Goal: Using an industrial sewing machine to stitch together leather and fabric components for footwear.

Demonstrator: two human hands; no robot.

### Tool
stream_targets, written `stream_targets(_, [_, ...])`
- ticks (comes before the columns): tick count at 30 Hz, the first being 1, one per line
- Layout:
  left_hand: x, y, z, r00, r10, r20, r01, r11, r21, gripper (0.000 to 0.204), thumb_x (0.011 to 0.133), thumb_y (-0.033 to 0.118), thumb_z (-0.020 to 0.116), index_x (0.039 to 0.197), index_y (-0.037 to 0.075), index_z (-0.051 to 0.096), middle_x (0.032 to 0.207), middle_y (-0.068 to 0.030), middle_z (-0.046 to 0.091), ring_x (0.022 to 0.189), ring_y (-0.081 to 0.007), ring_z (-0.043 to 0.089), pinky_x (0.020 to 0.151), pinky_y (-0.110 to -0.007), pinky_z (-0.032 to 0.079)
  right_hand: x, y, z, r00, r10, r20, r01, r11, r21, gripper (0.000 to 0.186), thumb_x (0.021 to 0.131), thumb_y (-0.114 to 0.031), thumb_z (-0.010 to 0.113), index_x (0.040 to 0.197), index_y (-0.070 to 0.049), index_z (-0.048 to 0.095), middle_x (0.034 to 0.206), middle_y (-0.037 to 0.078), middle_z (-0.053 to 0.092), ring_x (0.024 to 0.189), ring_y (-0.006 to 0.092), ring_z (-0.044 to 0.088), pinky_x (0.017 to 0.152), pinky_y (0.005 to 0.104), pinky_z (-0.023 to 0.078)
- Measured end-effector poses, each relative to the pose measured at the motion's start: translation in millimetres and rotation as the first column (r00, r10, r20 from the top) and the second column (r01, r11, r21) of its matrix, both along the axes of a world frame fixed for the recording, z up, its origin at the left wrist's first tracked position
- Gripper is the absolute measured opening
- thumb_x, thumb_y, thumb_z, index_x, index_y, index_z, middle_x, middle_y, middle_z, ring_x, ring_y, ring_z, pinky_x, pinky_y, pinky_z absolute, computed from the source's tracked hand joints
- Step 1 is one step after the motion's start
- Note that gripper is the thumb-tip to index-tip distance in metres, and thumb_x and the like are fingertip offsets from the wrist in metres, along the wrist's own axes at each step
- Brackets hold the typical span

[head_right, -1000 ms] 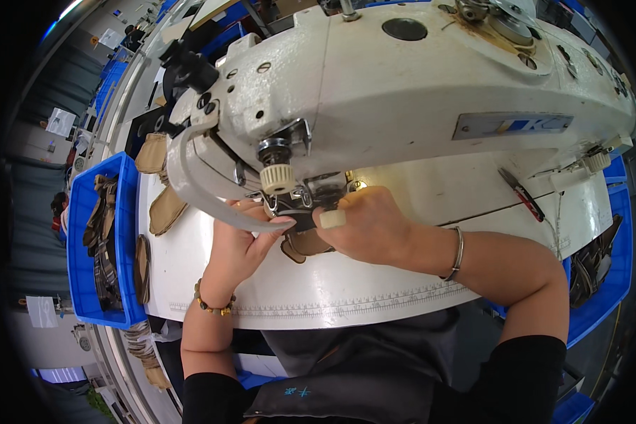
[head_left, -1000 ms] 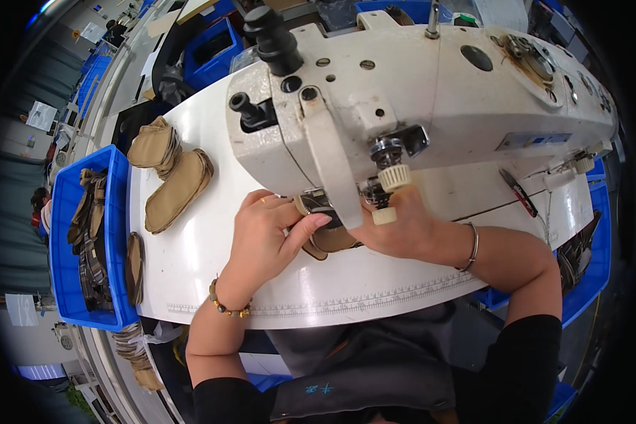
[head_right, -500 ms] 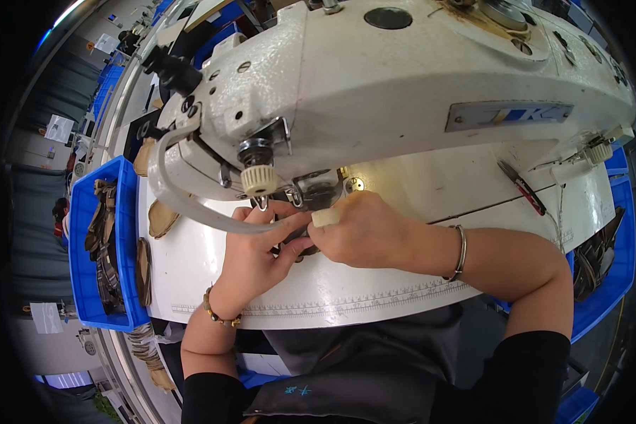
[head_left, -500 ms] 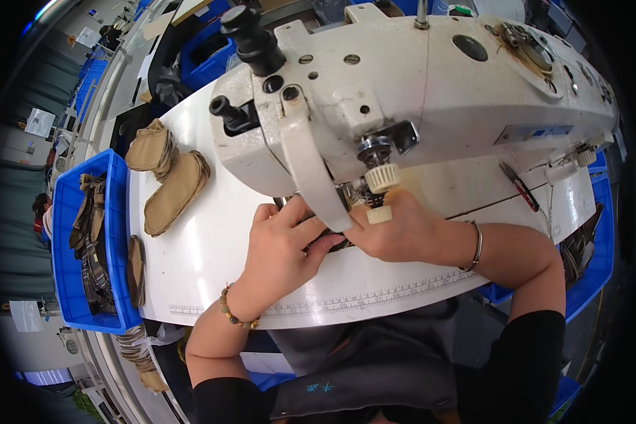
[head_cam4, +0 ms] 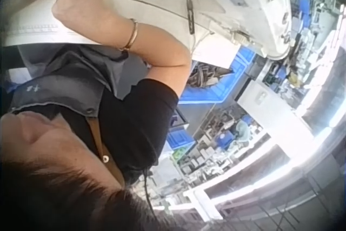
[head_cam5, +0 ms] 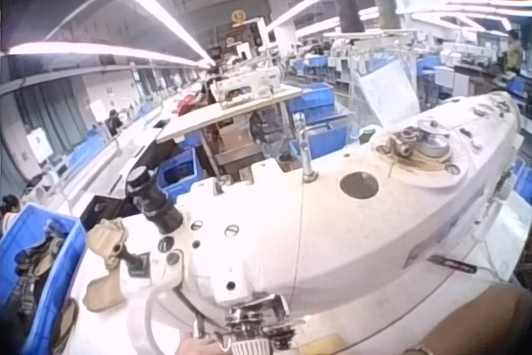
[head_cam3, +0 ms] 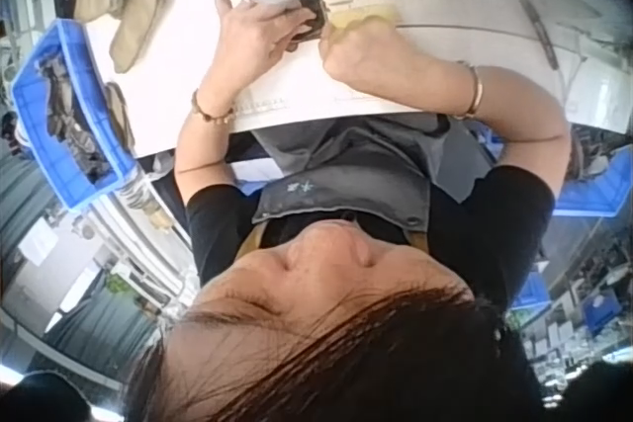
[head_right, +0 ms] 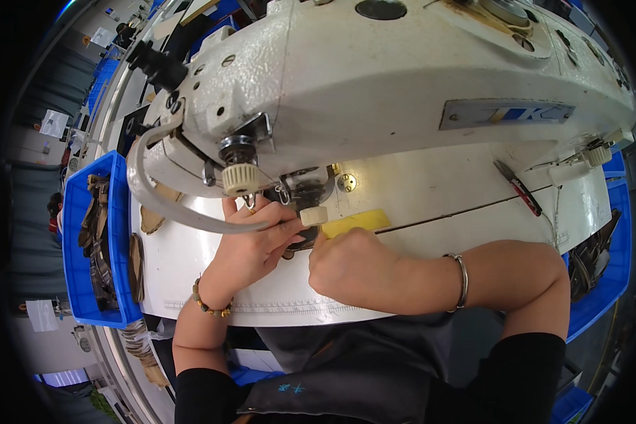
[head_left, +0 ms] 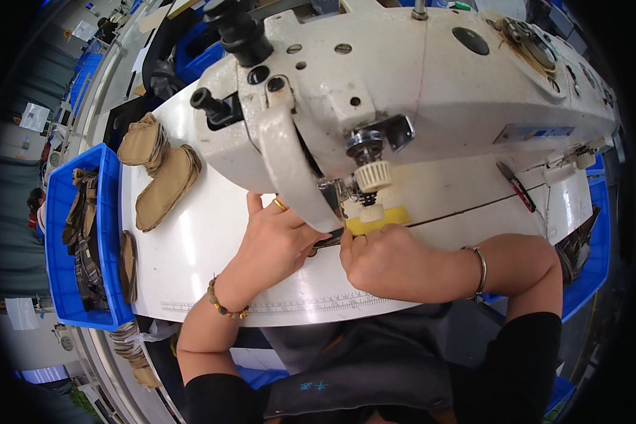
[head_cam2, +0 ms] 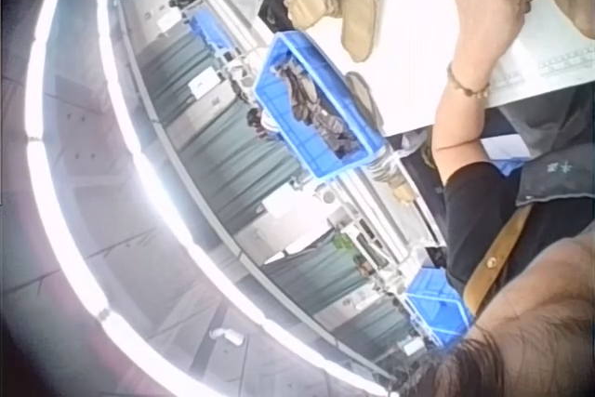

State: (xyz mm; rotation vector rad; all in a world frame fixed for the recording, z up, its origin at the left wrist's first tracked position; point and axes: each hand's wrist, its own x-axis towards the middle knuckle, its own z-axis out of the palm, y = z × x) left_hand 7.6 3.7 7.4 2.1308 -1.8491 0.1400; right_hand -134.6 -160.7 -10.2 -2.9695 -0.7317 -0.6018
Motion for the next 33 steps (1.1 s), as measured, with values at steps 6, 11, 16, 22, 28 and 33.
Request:
stream_targets(6, [1.4, -1.7, -1.7, 1.0, -0.026, -0.015, 0.026, 1.0, -0.015, 0.022, 0.071, 0.015, 0.079, 0.093, 0.016, 0.075, 0.09, 0.0077, 0.061, 0.081, -0.0163, 0.056, 0.074, -0.04, 0.028, 1.1, -2.1, 1.0, 0.999, 0.027, -0.036, -0.027, 1.0, -0.008, 0.017, 0.064, -0.01, 0.064, 0.076, 0.003, 0.068, 0.053, 0.004, 0.055, 0.044, 0.0136, 0.054, 0.039, 0.0285, 0.041])
stream_targets(11, [6.9, -4.8, -3.6, 1.0, 0.022, -0.006, -0.022, 0.999, -0.044, 0.023, 0.07, 0.013, 0.08, 0.093, 0.016, 0.075, 0.09, 0.0065, 0.063, 0.083, -0.0149, 0.06, 0.072, -0.037, 0.032, 10.2, -1.7, -7.7, 1.0, -0.021, 0.006, 0.021, 0.999, 0.034, 0.007, 0.061, -0.009, 0.066, 0.062, -0.003, 0.064, 0.05, 0.003, 0.052, 0.041, 0.0139, 0.052, 0.037, 0.0308, 0.041])
stream_targets(16, [25.0, -9.3, -22.5, 0.994, 0.04, -0.103, -0.054, 0.989, -0.141, 0.021, 0.071, 0.008, 0.079, 0.092, 0.01, 0.076, 0.083, -0.0051, 0.071, 0.072, -0.0241, 0.068, 0.063, -0.034, 0.049, 21.2, -8.4, -10.4, 0.996, -0.086, -0.027, 0.084, 0.996, -0.042, 0.017, 0.063, -0.009, 0.066, 0.077, 0.002, 0.068, 0.053, 0.005, 0.056, 0.045, 0.0177, 0.058, 0.039, 0.0321, 0.044])
stream_targets(22, [35.7, -14.3, -30.9, 0.964, 0.149, -0.22, -0.187, 0.969, -0.164, 0.014, 0.074, 0.013, 0.078, 0.087, 0.01, 0.078, 0.087, -0.0035, 0.074, 0.091, -0.0245, 0.066, 0.093, -0.043, 0.038, 29.7, -15.2, -11.9, 0.995, -0.069, 0.066, 0.066, 0.997, 0.043, 0.035, 0.071, -0.007, 0.065, 0.101, 0.01, 0.068, 0.055, 0.006, 0.059, 0.049, 0.0217, 0.063, 0.045, 0.0356, 0.051])
stream_targets(28, [37.9, -23.5, -14.4, 0.835, 0.169, -0.524, -0.25, 0.964, -0.088, 0.026, 0.072, 0.015, 0.083, 0.095, 0.006, 0.074, 0.089, -0.0073, 0.073, 0.082, -0.0283, 0.068, 0.077, -0.038, 0.052, 32.7, -20.3, -36.8, 0.996, -0.056, 0.068, 0.053, 0.997, 0.048, 0.029, 0.077, -0.008, 0.062, 0.102, 0.006, 0.068, 0.058, 0.009, 0.06, 0.051, 0.0256, 0.063, 0.047, 0.0372, 0.051])
stream_targets(33, [38.3, -20.8, -13.4, 0.887, 0.095, -0.451, -0.204, 0.959, -0.199, 0.027, 0.074, 0.019, 0.082, 0.096, 0.007, 0.073, 0.089, -0.0076, 0.073, 0.083, -0.0279, 0.068, 0.08, -0.038, 0.051, 39.9, -29.4, -26.2, 0.996, -0.077, -0.049, 0.091, 0.899, 0.428, 0.014, 0.084, -0.013, 0.063, 0.091, -0.002, 0.069, 0.065, 0.01, 0.065, 0.057, 0.0289, 0.064, 0.051, 0.0388, 0.052])
